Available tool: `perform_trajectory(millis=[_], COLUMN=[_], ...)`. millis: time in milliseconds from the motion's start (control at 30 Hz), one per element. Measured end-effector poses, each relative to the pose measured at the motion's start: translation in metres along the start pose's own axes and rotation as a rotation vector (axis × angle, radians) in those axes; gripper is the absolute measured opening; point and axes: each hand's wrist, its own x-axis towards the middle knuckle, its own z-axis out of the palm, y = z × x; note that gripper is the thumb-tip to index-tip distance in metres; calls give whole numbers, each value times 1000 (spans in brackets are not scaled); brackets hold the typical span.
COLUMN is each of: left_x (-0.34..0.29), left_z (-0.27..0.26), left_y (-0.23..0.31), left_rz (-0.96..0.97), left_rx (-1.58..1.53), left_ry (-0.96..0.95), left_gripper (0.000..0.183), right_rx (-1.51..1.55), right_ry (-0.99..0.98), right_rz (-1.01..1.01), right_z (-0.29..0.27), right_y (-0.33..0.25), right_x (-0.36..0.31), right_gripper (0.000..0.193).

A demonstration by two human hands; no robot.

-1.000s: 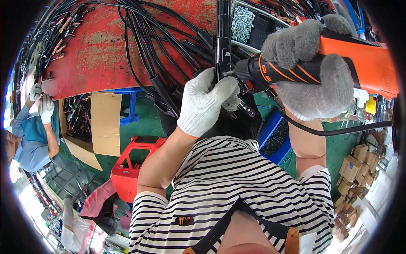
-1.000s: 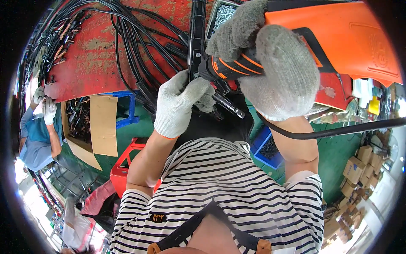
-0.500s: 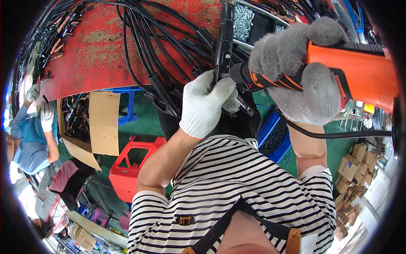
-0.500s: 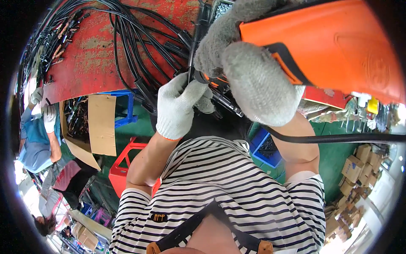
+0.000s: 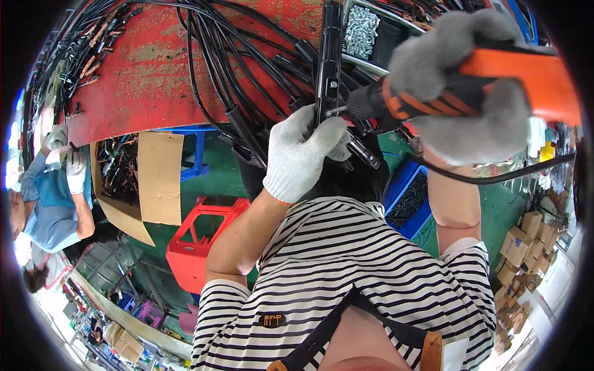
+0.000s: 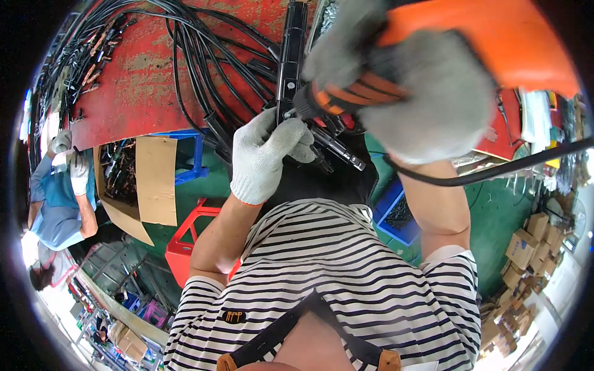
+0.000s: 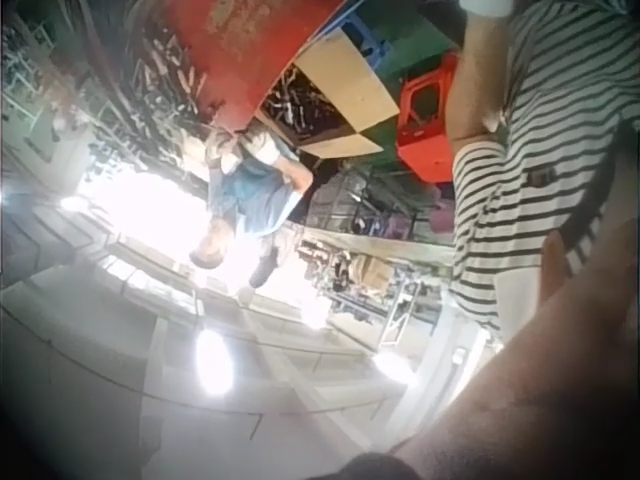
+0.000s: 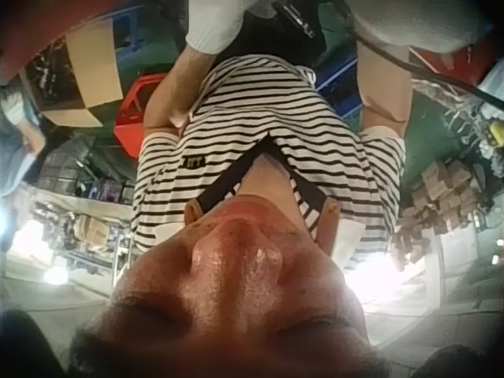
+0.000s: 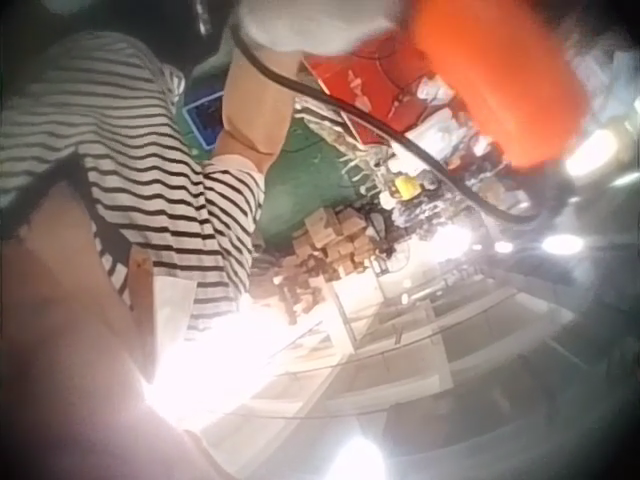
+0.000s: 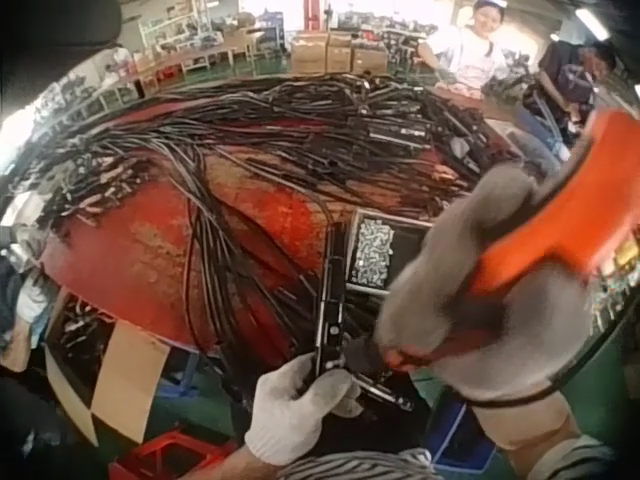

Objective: The person assembles wire harness components by securing parts of the wire harness to a plastic housing with screws using an electric screwdriver.

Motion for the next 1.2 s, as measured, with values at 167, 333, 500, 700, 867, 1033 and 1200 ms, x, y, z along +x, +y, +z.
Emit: perform_trajectory(millis=[167, 333, 500, 700, 867, 1033, 1200], left_x=[-10, -11, 0, 17, 9, 17, 17], left_z=[-12, -12, -21, -26, -11, -23, -27], left_y=[8, 7, 14, 18, 34, 22, 17], left_rz=[-24, -50, -84, -243, -282, -314, -286], left_rx=[-91, -78, -379, -1008, -829, -817, -726], left_ry=[-64, -97, -130, -343, -135, -19, 22], left_gripper=[32, 29, 47, 56, 52, 51, 54], right_rx=[-300, 197, 157, 110, -161, -307, -200], right_ry=[500, 103, 241, 130, 86, 226, 518], right_rz=[208, 893, 858, 865, 794, 760, 416], right_z=[26, -41, -19, -14, -15, -11, -13], right_y=[-6, 47, 82, 72, 68, 43, 8], right_x=[32, 13, 7, 8, -3, 2, 3], right_gripper=[32, 35, 32, 30, 30, 30, 45])
